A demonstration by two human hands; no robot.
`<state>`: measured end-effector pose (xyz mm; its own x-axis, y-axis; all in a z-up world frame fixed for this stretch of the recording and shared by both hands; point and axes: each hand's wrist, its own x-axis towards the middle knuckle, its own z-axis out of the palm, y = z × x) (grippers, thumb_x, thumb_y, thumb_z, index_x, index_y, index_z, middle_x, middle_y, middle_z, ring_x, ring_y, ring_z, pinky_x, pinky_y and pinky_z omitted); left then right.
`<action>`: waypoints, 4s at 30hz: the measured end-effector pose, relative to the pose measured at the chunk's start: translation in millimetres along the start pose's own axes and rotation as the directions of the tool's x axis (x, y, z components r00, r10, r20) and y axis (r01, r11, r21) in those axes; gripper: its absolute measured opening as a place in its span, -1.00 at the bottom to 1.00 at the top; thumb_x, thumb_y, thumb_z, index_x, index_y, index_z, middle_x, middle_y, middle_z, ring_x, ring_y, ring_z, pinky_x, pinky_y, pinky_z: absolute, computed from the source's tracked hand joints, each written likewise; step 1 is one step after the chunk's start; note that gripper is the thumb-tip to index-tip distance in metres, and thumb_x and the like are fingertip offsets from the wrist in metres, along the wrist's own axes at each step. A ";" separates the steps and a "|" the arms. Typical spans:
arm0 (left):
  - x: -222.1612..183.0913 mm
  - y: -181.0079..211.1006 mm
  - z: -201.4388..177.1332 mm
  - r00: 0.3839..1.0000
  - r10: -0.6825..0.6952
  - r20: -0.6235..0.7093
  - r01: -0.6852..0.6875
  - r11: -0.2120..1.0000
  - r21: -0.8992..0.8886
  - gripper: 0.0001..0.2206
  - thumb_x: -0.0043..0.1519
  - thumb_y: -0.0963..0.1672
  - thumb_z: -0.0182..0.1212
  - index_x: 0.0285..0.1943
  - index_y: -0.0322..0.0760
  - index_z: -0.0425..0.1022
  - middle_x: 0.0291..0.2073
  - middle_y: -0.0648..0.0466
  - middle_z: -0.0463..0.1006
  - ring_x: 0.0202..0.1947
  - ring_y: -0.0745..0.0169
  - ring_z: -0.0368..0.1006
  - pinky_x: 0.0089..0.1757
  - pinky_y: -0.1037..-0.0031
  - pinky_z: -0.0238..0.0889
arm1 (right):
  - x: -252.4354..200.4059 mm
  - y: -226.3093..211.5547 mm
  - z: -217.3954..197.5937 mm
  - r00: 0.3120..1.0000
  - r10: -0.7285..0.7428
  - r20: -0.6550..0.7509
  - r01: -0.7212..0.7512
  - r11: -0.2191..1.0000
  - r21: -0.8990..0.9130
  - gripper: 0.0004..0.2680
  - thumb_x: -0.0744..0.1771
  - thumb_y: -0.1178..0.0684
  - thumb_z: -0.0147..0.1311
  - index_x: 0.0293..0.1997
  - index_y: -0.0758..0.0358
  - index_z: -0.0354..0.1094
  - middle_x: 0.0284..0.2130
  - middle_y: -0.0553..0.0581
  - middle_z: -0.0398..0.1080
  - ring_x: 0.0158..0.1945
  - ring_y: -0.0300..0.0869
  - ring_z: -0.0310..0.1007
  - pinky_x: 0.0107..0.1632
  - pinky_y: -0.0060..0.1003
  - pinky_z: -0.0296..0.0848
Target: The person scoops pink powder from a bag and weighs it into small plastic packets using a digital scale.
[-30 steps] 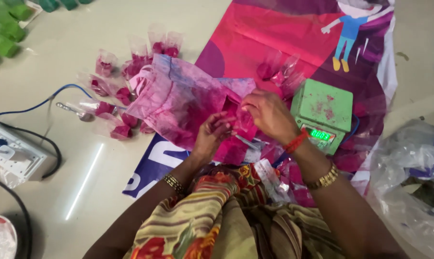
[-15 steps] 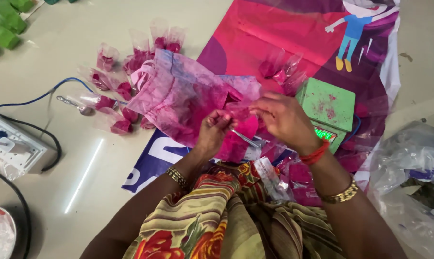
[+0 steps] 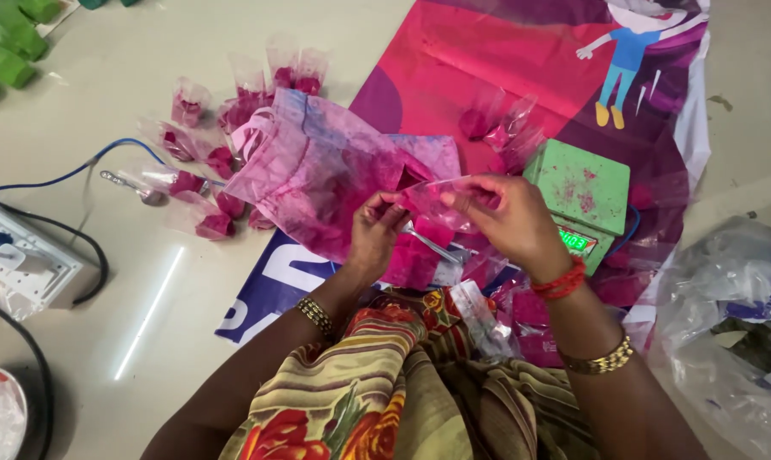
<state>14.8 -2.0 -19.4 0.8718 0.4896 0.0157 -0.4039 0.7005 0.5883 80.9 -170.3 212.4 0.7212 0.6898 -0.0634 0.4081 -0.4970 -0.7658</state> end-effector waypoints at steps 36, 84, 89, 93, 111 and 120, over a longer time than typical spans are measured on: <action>-37.6 49.1 -48.6 0.904 -0.398 -0.156 0.317 0.382 0.868 -0.71 0.27 -0.12 0.21 0.10 -0.40 0.45 -0.14 -0.09 0.61 -0.37 0.14 0.48 -0.36 0.35 0.38 | 169.4 90.7 -36.8 0.819 -0.515 -0.253 0.361 0.805 -0.471 -0.94 0.32 0.25 0.20 -0.20 0.27 0.57 -0.28 0.31 0.54 -0.19 0.17 0.55 -0.07 0.00 0.47; -57.0 -22.8 76.9 0.812 -0.584 0.028 0.384 0.568 0.728 -0.54 0.13 -0.21 0.41 0.23 -0.34 0.41 -0.06 0.06 0.64 -0.10 0.47 0.56 -0.09 0.59 0.41 | -68.5 187.8 37.1 0.972 0.222 -0.073 -0.112 0.714 0.691 -0.84 0.26 0.29 0.26 -0.13 0.30 0.46 -0.30 -0.03 0.54 -0.22 -0.39 0.51 -0.12 -0.50 0.48; -58.6 -29.7 79.2 0.863 -0.503 0.033 0.332 0.616 0.714 -0.85 0.21 -0.26 0.33 -0.08 -0.49 0.57 -0.29 0.04 0.68 -0.28 0.41 0.57 -0.19 0.59 0.40 | -75.0 181.2 38.3 0.977 0.198 -0.074 -0.090 0.707 0.702 -0.83 0.26 0.30 0.28 -0.12 0.32 0.49 -0.32 0.01 0.55 -0.25 -0.35 0.51 -0.15 -0.45 0.49; -62.1 -34.1 83.0 0.883 -0.467 0.053 0.301 0.647 0.700 -0.87 0.18 -0.28 0.35 -0.12 -0.45 0.56 -0.32 0.05 0.66 -0.31 0.43 0.56 -0.20 0.59 0.42 | -80.1 172.2 31.3 0.978 0.181 -0.102 -0.077 0.771 0.632 -0.80 0.23 0.31 0.37 -0.12 0.39 0.47 -0.31 0.03 0.54 -0.23 -0.32 0.49 -0.15 -0.40 0.48; -57.6 -9.1 100.0 0.979 -0.203 0.011 0.151 0.759 0.633 -0.84 0.14 -0.26 0.43 -0.37 -0.34 0.49 -0.43 0.10 0.63 -0.40 0.44 0.54 -0.27 0.59 0.46 | -89.5 136.8 16.3 0.998 0.053 -0.030 -0.012 0.650 0.760 -0.67 0.29 0.16 0.27 0.19 0.31 0.38 0.01 0.08 0.50 -0.03 -0.27 0.51 0.09 -0.32 0.59; -69.2 8.3 140.0 0.977 -0.204 0.056 -0.018 0.182 0.983 -0.69 0.01 -0.12 0.58 -0.44 -0.38 0.46 -0.59 0.07 0.52 -0.55 0.39 0.36 -0.46 0.47 0.23 | -95.6 127.0 15.2 0.876 -0.375 -0.304 0.409 0.911 0.054 -0.74 0.31 0.13 0.26 0.10 0.22 0.43 0.14 0.20 0.35 0.22 0.02 0.40 0.20 -0.15 0.43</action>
<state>-10.1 -102.8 97.5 0.9499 0.3067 -0.0595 0.1831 -0.3921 0.9015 55.3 -291.3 111.5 0.6486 0.6305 0.4264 0.6365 -0.1421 -0.7581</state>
